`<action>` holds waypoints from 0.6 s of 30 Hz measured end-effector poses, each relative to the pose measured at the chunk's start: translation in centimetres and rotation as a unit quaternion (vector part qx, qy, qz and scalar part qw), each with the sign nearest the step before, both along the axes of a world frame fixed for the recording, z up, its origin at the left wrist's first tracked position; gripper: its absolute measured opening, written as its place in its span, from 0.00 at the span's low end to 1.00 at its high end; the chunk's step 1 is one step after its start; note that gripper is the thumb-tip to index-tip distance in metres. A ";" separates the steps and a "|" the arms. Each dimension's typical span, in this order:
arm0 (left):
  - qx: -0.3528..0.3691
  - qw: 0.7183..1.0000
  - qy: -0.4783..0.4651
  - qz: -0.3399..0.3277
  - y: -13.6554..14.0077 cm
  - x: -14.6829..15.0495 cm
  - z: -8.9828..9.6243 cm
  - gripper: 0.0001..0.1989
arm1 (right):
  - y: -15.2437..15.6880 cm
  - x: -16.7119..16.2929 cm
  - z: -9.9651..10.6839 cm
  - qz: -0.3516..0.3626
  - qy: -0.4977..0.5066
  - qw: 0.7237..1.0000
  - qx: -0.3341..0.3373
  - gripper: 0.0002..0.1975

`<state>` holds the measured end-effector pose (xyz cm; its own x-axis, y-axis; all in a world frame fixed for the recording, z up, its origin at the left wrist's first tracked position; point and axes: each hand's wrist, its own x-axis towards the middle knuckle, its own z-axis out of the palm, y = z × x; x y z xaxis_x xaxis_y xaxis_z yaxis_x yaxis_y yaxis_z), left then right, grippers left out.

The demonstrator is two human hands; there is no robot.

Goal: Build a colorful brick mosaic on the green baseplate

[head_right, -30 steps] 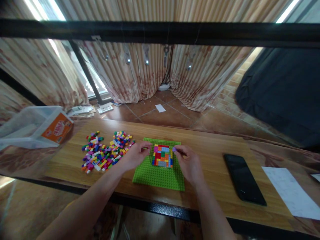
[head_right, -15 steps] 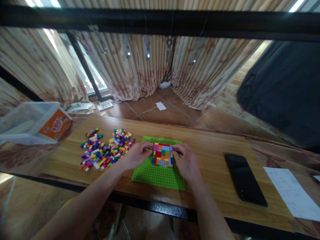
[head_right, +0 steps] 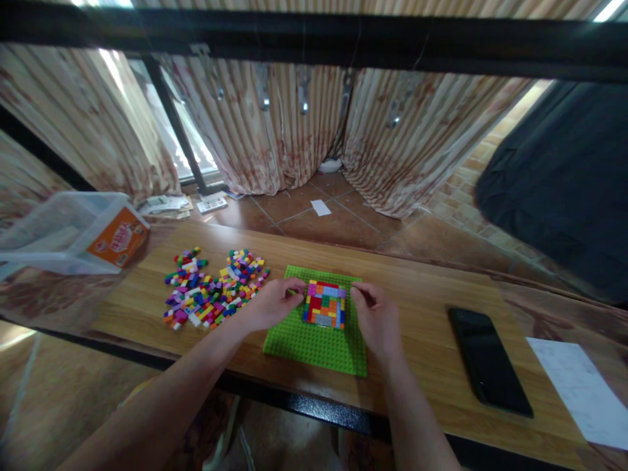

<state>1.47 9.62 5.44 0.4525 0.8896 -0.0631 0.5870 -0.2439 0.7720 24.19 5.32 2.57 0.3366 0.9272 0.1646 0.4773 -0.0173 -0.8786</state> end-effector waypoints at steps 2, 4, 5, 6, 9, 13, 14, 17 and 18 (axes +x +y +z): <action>0.000 1.000 -0.005 0.001 0.0 0.0 0.0 0.15 | 0.3 0.0 -0.4 -0.006 0.039 0.999 -0.014 0.21; -0.003 1.000 -0.009 0.003 0.0 0.0 -0.1 0.15 | 0.6 -0.2 -0.8 0.001 0.076 0.997 -0.031 0.23; -0.004 1.000 -0.009 0.002 0.0 0.0 -0.1 0.15 | 0.7 -0.4 -1.0 0.004 0.087 0.995 -0.041 0.25; -0.006 1.000 -0.008 0.000 0.0 0.1 -0.1 0.15 | 0.9 -0.7 -1.1 0.007 0.095 0.994 -0.050 0.26; -0.007 1.000 -0.002 -0.005 -0.1 0.1 0.0 0.15 | 1.1 -1.3 -1.1 0.011 0.093 0.993 -0.070 0.27; -0.015 1.000 0.001 -0.013 -0.2 0.2 0.2 0.16 | 1.2 -1.8 -1.0 0.012 0.072 0.995 -0.068 0.25; -0.015 1.000 0.002 -0.014 -0.2 0.2 0.2 0.16 | 1.2 -1.8 -1.0 0.009 0.070 0.995 -0.069 0.25; -0.008 1.000 0.007 -0.016 -0.2 0.3 0.0 0.15 | 1.2 -1.8 -1.0 0.001 0.060 0.996 -0.066 0.24; -0.006 1.000 0.009 -0.015 -0.2 0.3 -0.1 0.15 | 1.2 -1.8 -1.0 0.000 0.054 0.997 -0.063 0.24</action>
<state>1.80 9.42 5.38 0.4781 0.8745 -0.0822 0.5936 -0.2527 0.7641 22.40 6.53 1.59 0.3457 0.9383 0.0091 0.3794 -0.1309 -0.9159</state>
